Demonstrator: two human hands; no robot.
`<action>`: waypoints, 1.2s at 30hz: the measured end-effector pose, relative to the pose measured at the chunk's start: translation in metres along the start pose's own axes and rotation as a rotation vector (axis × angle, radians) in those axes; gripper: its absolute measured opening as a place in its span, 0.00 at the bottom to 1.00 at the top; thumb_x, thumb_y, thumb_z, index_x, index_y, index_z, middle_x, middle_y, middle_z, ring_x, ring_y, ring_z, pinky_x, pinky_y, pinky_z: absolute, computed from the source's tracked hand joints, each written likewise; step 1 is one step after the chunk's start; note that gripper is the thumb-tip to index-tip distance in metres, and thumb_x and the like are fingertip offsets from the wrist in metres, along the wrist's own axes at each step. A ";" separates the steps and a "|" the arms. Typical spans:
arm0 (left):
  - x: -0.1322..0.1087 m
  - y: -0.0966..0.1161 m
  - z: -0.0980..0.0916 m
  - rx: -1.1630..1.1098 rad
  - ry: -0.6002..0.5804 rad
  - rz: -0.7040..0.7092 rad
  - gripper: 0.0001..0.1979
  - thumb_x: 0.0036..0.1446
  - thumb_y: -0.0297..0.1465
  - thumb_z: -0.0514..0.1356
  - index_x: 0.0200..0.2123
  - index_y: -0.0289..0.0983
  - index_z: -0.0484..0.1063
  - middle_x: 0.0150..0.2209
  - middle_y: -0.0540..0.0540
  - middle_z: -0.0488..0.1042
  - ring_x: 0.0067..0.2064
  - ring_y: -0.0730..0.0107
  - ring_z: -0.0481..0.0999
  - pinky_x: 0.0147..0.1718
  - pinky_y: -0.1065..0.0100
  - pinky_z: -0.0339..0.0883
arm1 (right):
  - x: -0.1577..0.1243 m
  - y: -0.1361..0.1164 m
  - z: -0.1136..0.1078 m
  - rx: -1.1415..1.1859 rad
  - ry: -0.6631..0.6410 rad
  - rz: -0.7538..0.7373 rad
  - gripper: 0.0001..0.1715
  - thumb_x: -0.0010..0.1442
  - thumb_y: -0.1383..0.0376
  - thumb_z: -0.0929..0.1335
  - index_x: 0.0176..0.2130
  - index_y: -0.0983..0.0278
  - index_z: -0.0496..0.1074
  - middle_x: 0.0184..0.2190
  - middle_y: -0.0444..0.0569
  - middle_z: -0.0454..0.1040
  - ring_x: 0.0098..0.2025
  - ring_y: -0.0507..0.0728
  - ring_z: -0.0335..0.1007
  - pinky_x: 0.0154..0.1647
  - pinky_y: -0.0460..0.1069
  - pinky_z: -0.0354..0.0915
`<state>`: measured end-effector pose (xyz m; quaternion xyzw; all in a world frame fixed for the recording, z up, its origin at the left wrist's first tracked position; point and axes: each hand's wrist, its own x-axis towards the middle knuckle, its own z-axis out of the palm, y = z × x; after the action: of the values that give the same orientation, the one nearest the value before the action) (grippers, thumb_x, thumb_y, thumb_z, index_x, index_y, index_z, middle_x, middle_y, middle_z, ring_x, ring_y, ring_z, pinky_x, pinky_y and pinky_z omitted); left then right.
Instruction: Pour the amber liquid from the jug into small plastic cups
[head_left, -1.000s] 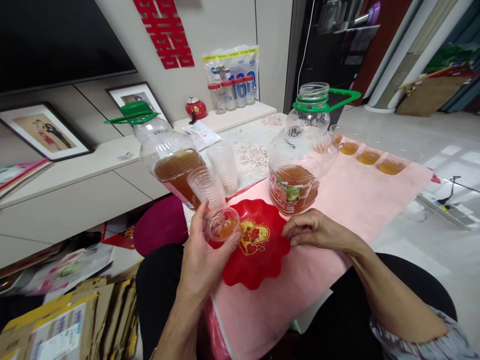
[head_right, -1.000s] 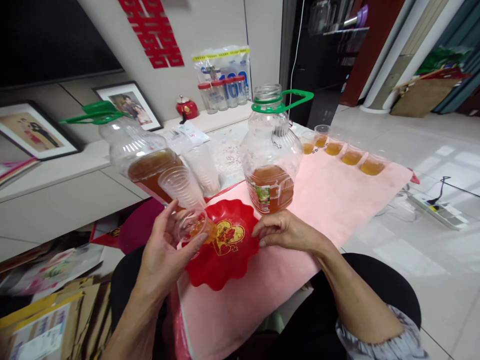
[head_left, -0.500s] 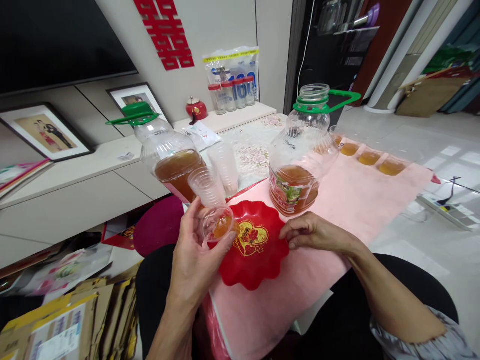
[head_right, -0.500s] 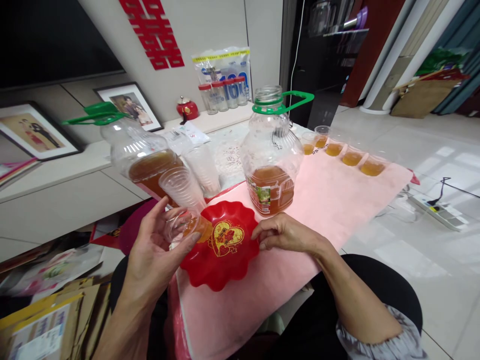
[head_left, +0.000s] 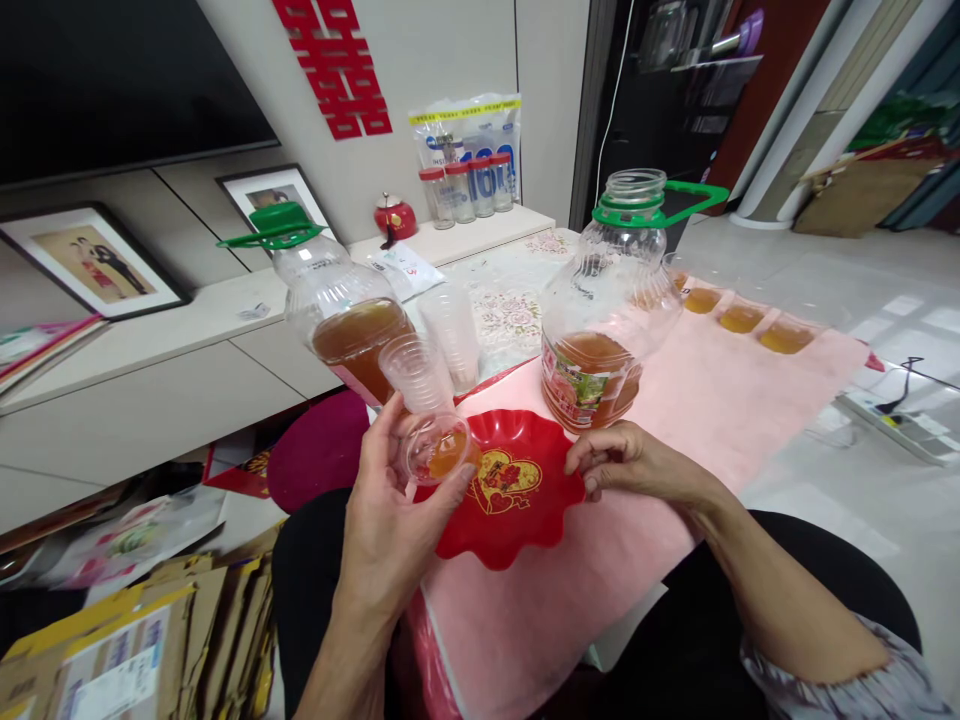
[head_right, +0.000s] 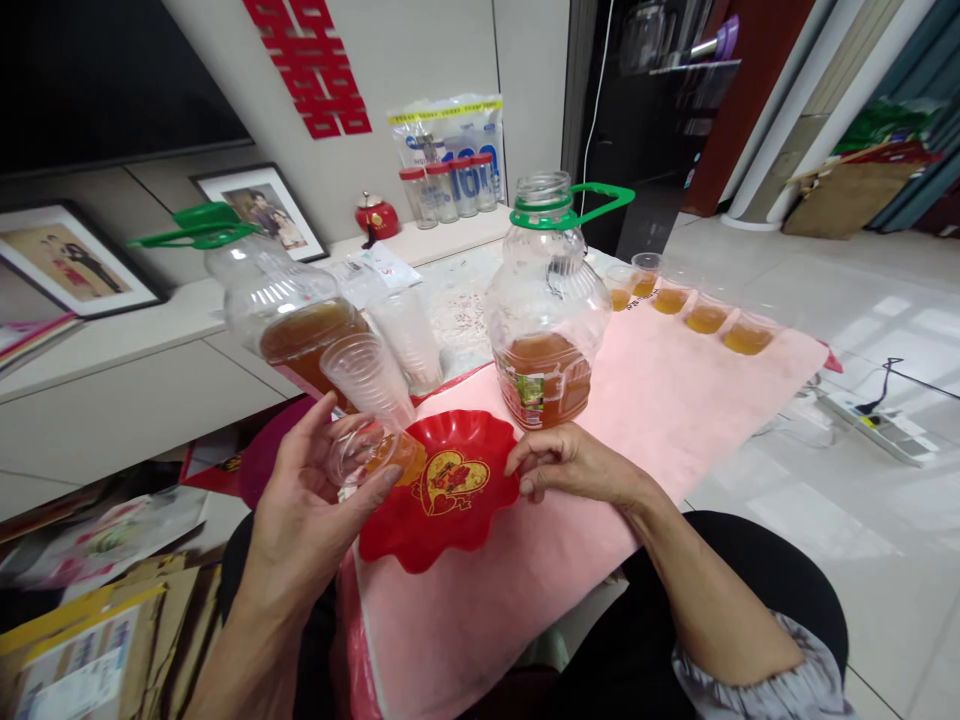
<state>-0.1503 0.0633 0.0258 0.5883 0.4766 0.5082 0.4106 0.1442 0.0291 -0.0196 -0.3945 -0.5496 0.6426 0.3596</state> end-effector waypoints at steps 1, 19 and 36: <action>0.000 0.000 0.000 0.005 0.001 0.001 0.50 0.47 0.39 0.77 0.71 0.45 0.59 0.58 0.42 0.74 0.60 0.59 0.79 0.64 0.52 0.75 | 0.000 0.000 0.000 0.007 0.000 0.001 0.18 0.59 0.54 0.80 0.40 0.64 0.79 0.27 0.42 0.79 0.29 0.48 0.75 0.33 0.45 0.71; 0.001 0.007 0.002 0.034 -0.014 -0.070 0.54 0.45 0.42 0.76 0.72 0.42 0.56 0.59 0.39 0.74 0.59 0.55 0.79 0.65 0.43 0.72 | 0.002 0.006 -0.005 -0.071 -0.025 -0.001 0.17 0.60 0.54 0.79 0.42 0.64 0.80 0.30 0.43 0.80 0.31 0.50 0.76 0.35 0.46 0.70; -0.002 -0.021 0.013 0.106 -0.164 -0.160 0.54 0.50 0.45 0.74 0.73 0.42 0.50 0.63 0.37 0.72 0.65 0.52 0.76 0.69 0.44 0.68 | -0.005 0.003 -0.011 -0.057 -0.111 0.036 0.26 0.60 0.60 0.79 0.56 0.62 0.80 0.32 0.44 0.81 0.28 0.48 0.72 0.30 0.44 0.68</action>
<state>-0.1410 0.0653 0.0027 0.6086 0.5132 0.3981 0.4558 0.1566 0.0289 -0.0229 -0.3783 -0.5797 0.6539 0.3055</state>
